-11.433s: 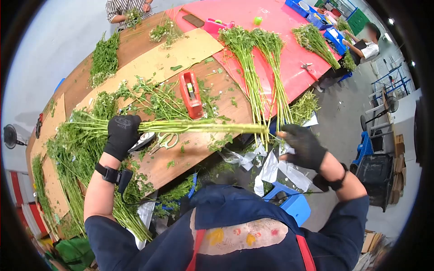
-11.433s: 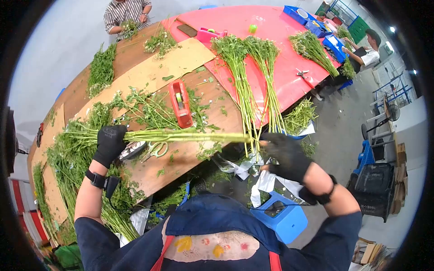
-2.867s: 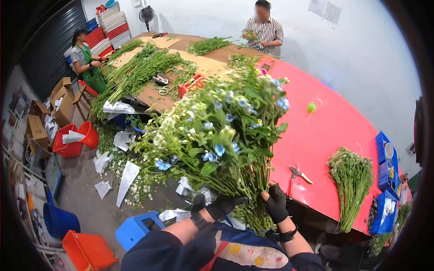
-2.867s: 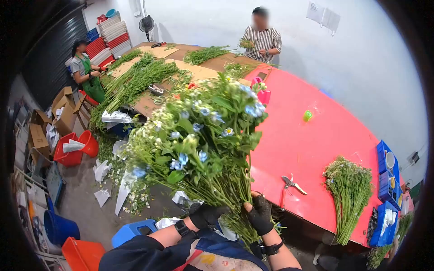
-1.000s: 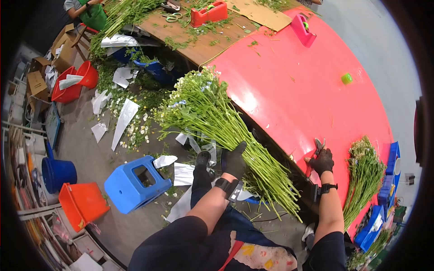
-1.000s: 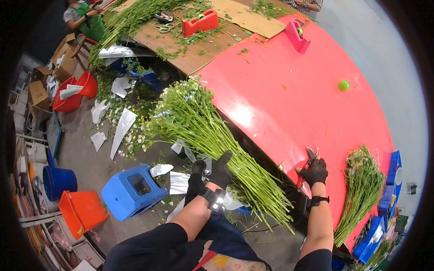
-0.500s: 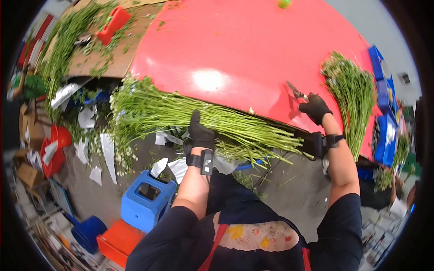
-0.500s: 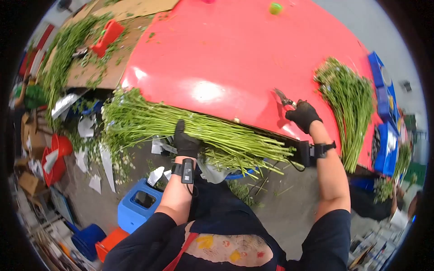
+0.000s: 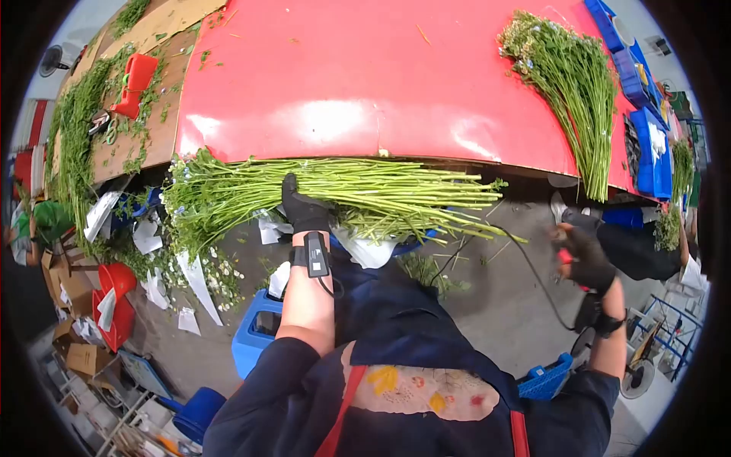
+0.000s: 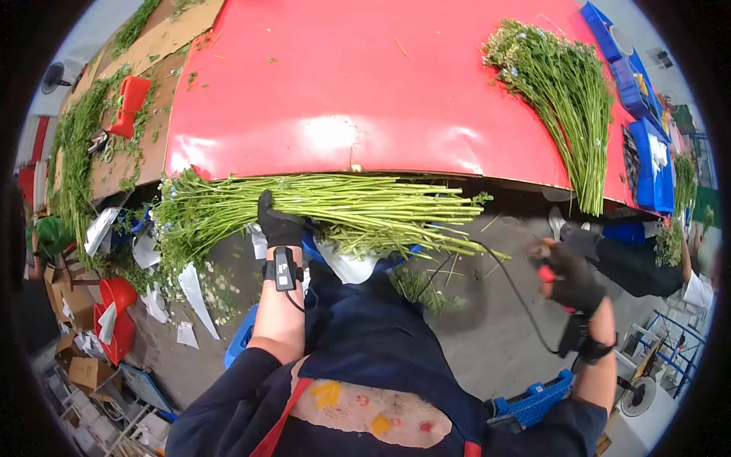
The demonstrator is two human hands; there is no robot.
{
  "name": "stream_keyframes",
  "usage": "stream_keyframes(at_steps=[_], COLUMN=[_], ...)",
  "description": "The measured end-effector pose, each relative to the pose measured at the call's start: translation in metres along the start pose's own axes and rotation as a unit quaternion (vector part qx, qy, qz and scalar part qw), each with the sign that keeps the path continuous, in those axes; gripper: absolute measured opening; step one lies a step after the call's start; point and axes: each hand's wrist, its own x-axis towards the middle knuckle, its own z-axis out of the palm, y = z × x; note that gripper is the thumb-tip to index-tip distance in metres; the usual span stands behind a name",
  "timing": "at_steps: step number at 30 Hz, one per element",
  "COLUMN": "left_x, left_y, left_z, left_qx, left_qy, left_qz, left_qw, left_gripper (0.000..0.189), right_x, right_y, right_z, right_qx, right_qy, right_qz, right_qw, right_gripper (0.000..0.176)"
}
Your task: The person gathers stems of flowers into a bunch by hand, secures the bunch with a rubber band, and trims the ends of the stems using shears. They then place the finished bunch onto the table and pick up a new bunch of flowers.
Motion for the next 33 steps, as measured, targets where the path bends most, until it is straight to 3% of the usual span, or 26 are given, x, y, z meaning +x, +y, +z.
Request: stream_keyframes(at_steps=[1, 4, 5, 7, 10, 12, 15, 16, 17, 19, 20, 22, 25, 28, 31, 33], left_x=[0.001, 0.018, 0.017, 0.012, 0.018, 0.020, 0.021, 0.020, 0.020, 0.021, 0.025, 0.033, 0.018, 0.019, 0.010, 0.011], left_y=[-0.001, 0.002, 0.002, 0.002, 0.000, -0.001, -0.002, -0.002, -0.002, -0.002, -0.001, 0.001, -0.001, 0.001, 0.002, 0.001], left_z=[-0.002, -0.022, -0.022, -0.015, -0.020, -0.022, -0.021, -0.019, -0.016, -0.015, -0.017, -0.027, -0.005, -0.007, 0.004, 0.004], left_qx=[0.003, 0.013, 0.015, 0.019, 0.016, 0.010, 0.016, 0.017, 0.017, 0.016, 0.017, 0.024, 0.030, 0.031, 0.042, 0.036], left_qy=[0.003, 0.001, 0.005, 0.009, 0.005, -0.010, 0.016, 0.013, 0.009, 0.017, 0.029, 0.036, 0.060, 0.056, 0.073, 0.072], left_qz=[-0.001, 0.000, 0.000, 0.001, 0.006, 0.009, 0.001, 0.000, 0.000, -0.002, -0.003, 0.000, 0.014, -0.001, -0.015, -0.008], left_qw=[1.000, 1.000, 1.000, 1.000, 1.000, 1.000, 1.000, 1.000, 1.000, 1.000, 0.999, 0.999, 0.998, 0.998, 0.996, 0.997], left_gripper=[0.037, 0.040, 0.039, 0.039, 0.038, 0.037, 0.036, 0.036, 0.037, 0.037, 0.037, 0.036, 0.036, 0.035, 0.036, 0.036], right_x=[-0.016, -0.074, -0.096, -0.138, -0.180, -0.184, -0.141, -0.107, -0.081, -0.015, 0.013, 0.063, 0.097, 0.117, 0.129, 0.136], right_y=[0.000, 0.024, 0.040, 0.047, 0.058, 0.055, 0.042, 0.029, 0.019, -0.010, -0.036, -0.041, -0.052, -0.058, -0.072, -0.074], right_z=[-0.026, -0.070, -0.078, -0.092, -0.079, -0.038, 0.068, 0.100, 0.134, 0.197, 0.215, 0.251, 0.279, 0.288, 0.285, 0.283], right_qx=[-0.049, -0.180, -0.132, -0.021, 0.022, -0.005, 0.237, 0.274, 0.286, 0.317, 0.341, 0.347, 0.502, 0.556, 0.542, 0.507], right_qy=[-0.012, 0.038, 0.082, 0.139, 0.195, 0.215, 0.143, 0.042, -0.019, -0.116, -0.102, -0.160, -0.149, -0.115, -0.050, -0.056], right_qz=[0.066, 0.108, 0.083, 0.171, 0.170, 0.134, 0.134, 0.079, 0.124, 0.067, -0.010, 0.040, 0.071, 0.052, 0.055, 0.047], right_qw=[0.997, 0.977, 0.984, 0.975, 0.966, 0.967, 0.952, 0.958, 0.950, 0.939, 0.934, 0.923, 0.849, 0.821, 0.837, 0.859], right_gripper=[0.071, 0.071, 0.070, 0.068, 0.067, 0.069, 0.078, 0.079, 0.081, 0.081, 0.072, 0.057, 0.027, 0.026, 0.026, 0.030])
